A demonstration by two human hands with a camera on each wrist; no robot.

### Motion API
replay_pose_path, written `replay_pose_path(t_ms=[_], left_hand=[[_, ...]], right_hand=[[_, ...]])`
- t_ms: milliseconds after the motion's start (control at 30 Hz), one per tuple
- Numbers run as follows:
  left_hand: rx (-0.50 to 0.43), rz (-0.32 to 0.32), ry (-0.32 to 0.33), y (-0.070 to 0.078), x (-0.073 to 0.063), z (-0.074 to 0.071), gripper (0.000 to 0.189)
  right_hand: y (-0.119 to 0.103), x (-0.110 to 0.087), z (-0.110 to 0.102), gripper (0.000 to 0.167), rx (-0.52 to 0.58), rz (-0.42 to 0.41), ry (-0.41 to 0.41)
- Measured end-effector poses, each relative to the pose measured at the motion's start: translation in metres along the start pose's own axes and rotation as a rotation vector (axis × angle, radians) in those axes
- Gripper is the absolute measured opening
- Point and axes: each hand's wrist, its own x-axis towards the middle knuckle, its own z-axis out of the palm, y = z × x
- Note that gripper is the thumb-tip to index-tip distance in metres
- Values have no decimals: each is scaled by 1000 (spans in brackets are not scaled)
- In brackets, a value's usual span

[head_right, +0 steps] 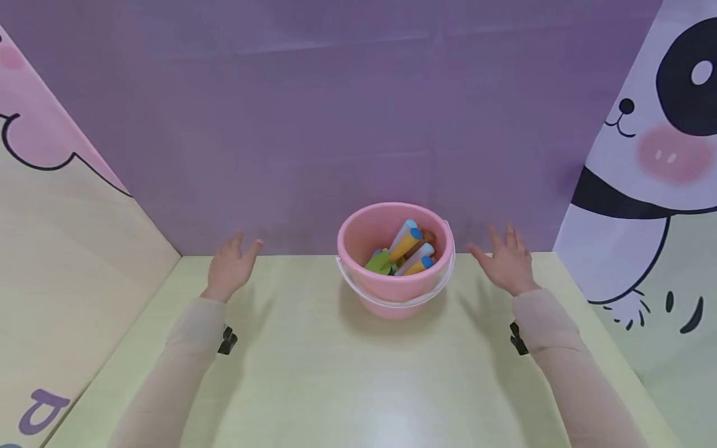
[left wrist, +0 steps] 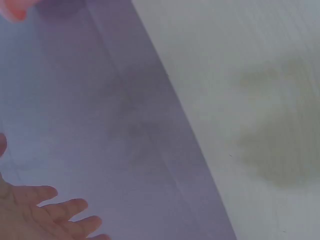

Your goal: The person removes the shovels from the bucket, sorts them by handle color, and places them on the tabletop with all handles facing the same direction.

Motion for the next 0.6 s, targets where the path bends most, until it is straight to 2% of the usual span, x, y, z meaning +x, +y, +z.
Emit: replay_pose_path(t_ms=[200, 367, 500, 600], left_hand=[[-243, 24, -36, 11, -18, -17, 72], [-439, 32, -52, 15, -38, -28, 66], [-593, 55, -59, 16, -53, -29, 53], [-672, 72, -93, 16, -63, -25, 47]], right_hand=[[-4, -9, -8, 79, 206, -26, 65], [-9, -23, -8, 74, 363, 4, 94], [-11, -36, -7, 69, 465, 35, 75], [-10, -45, -4, 64, 530, 40, 84]])
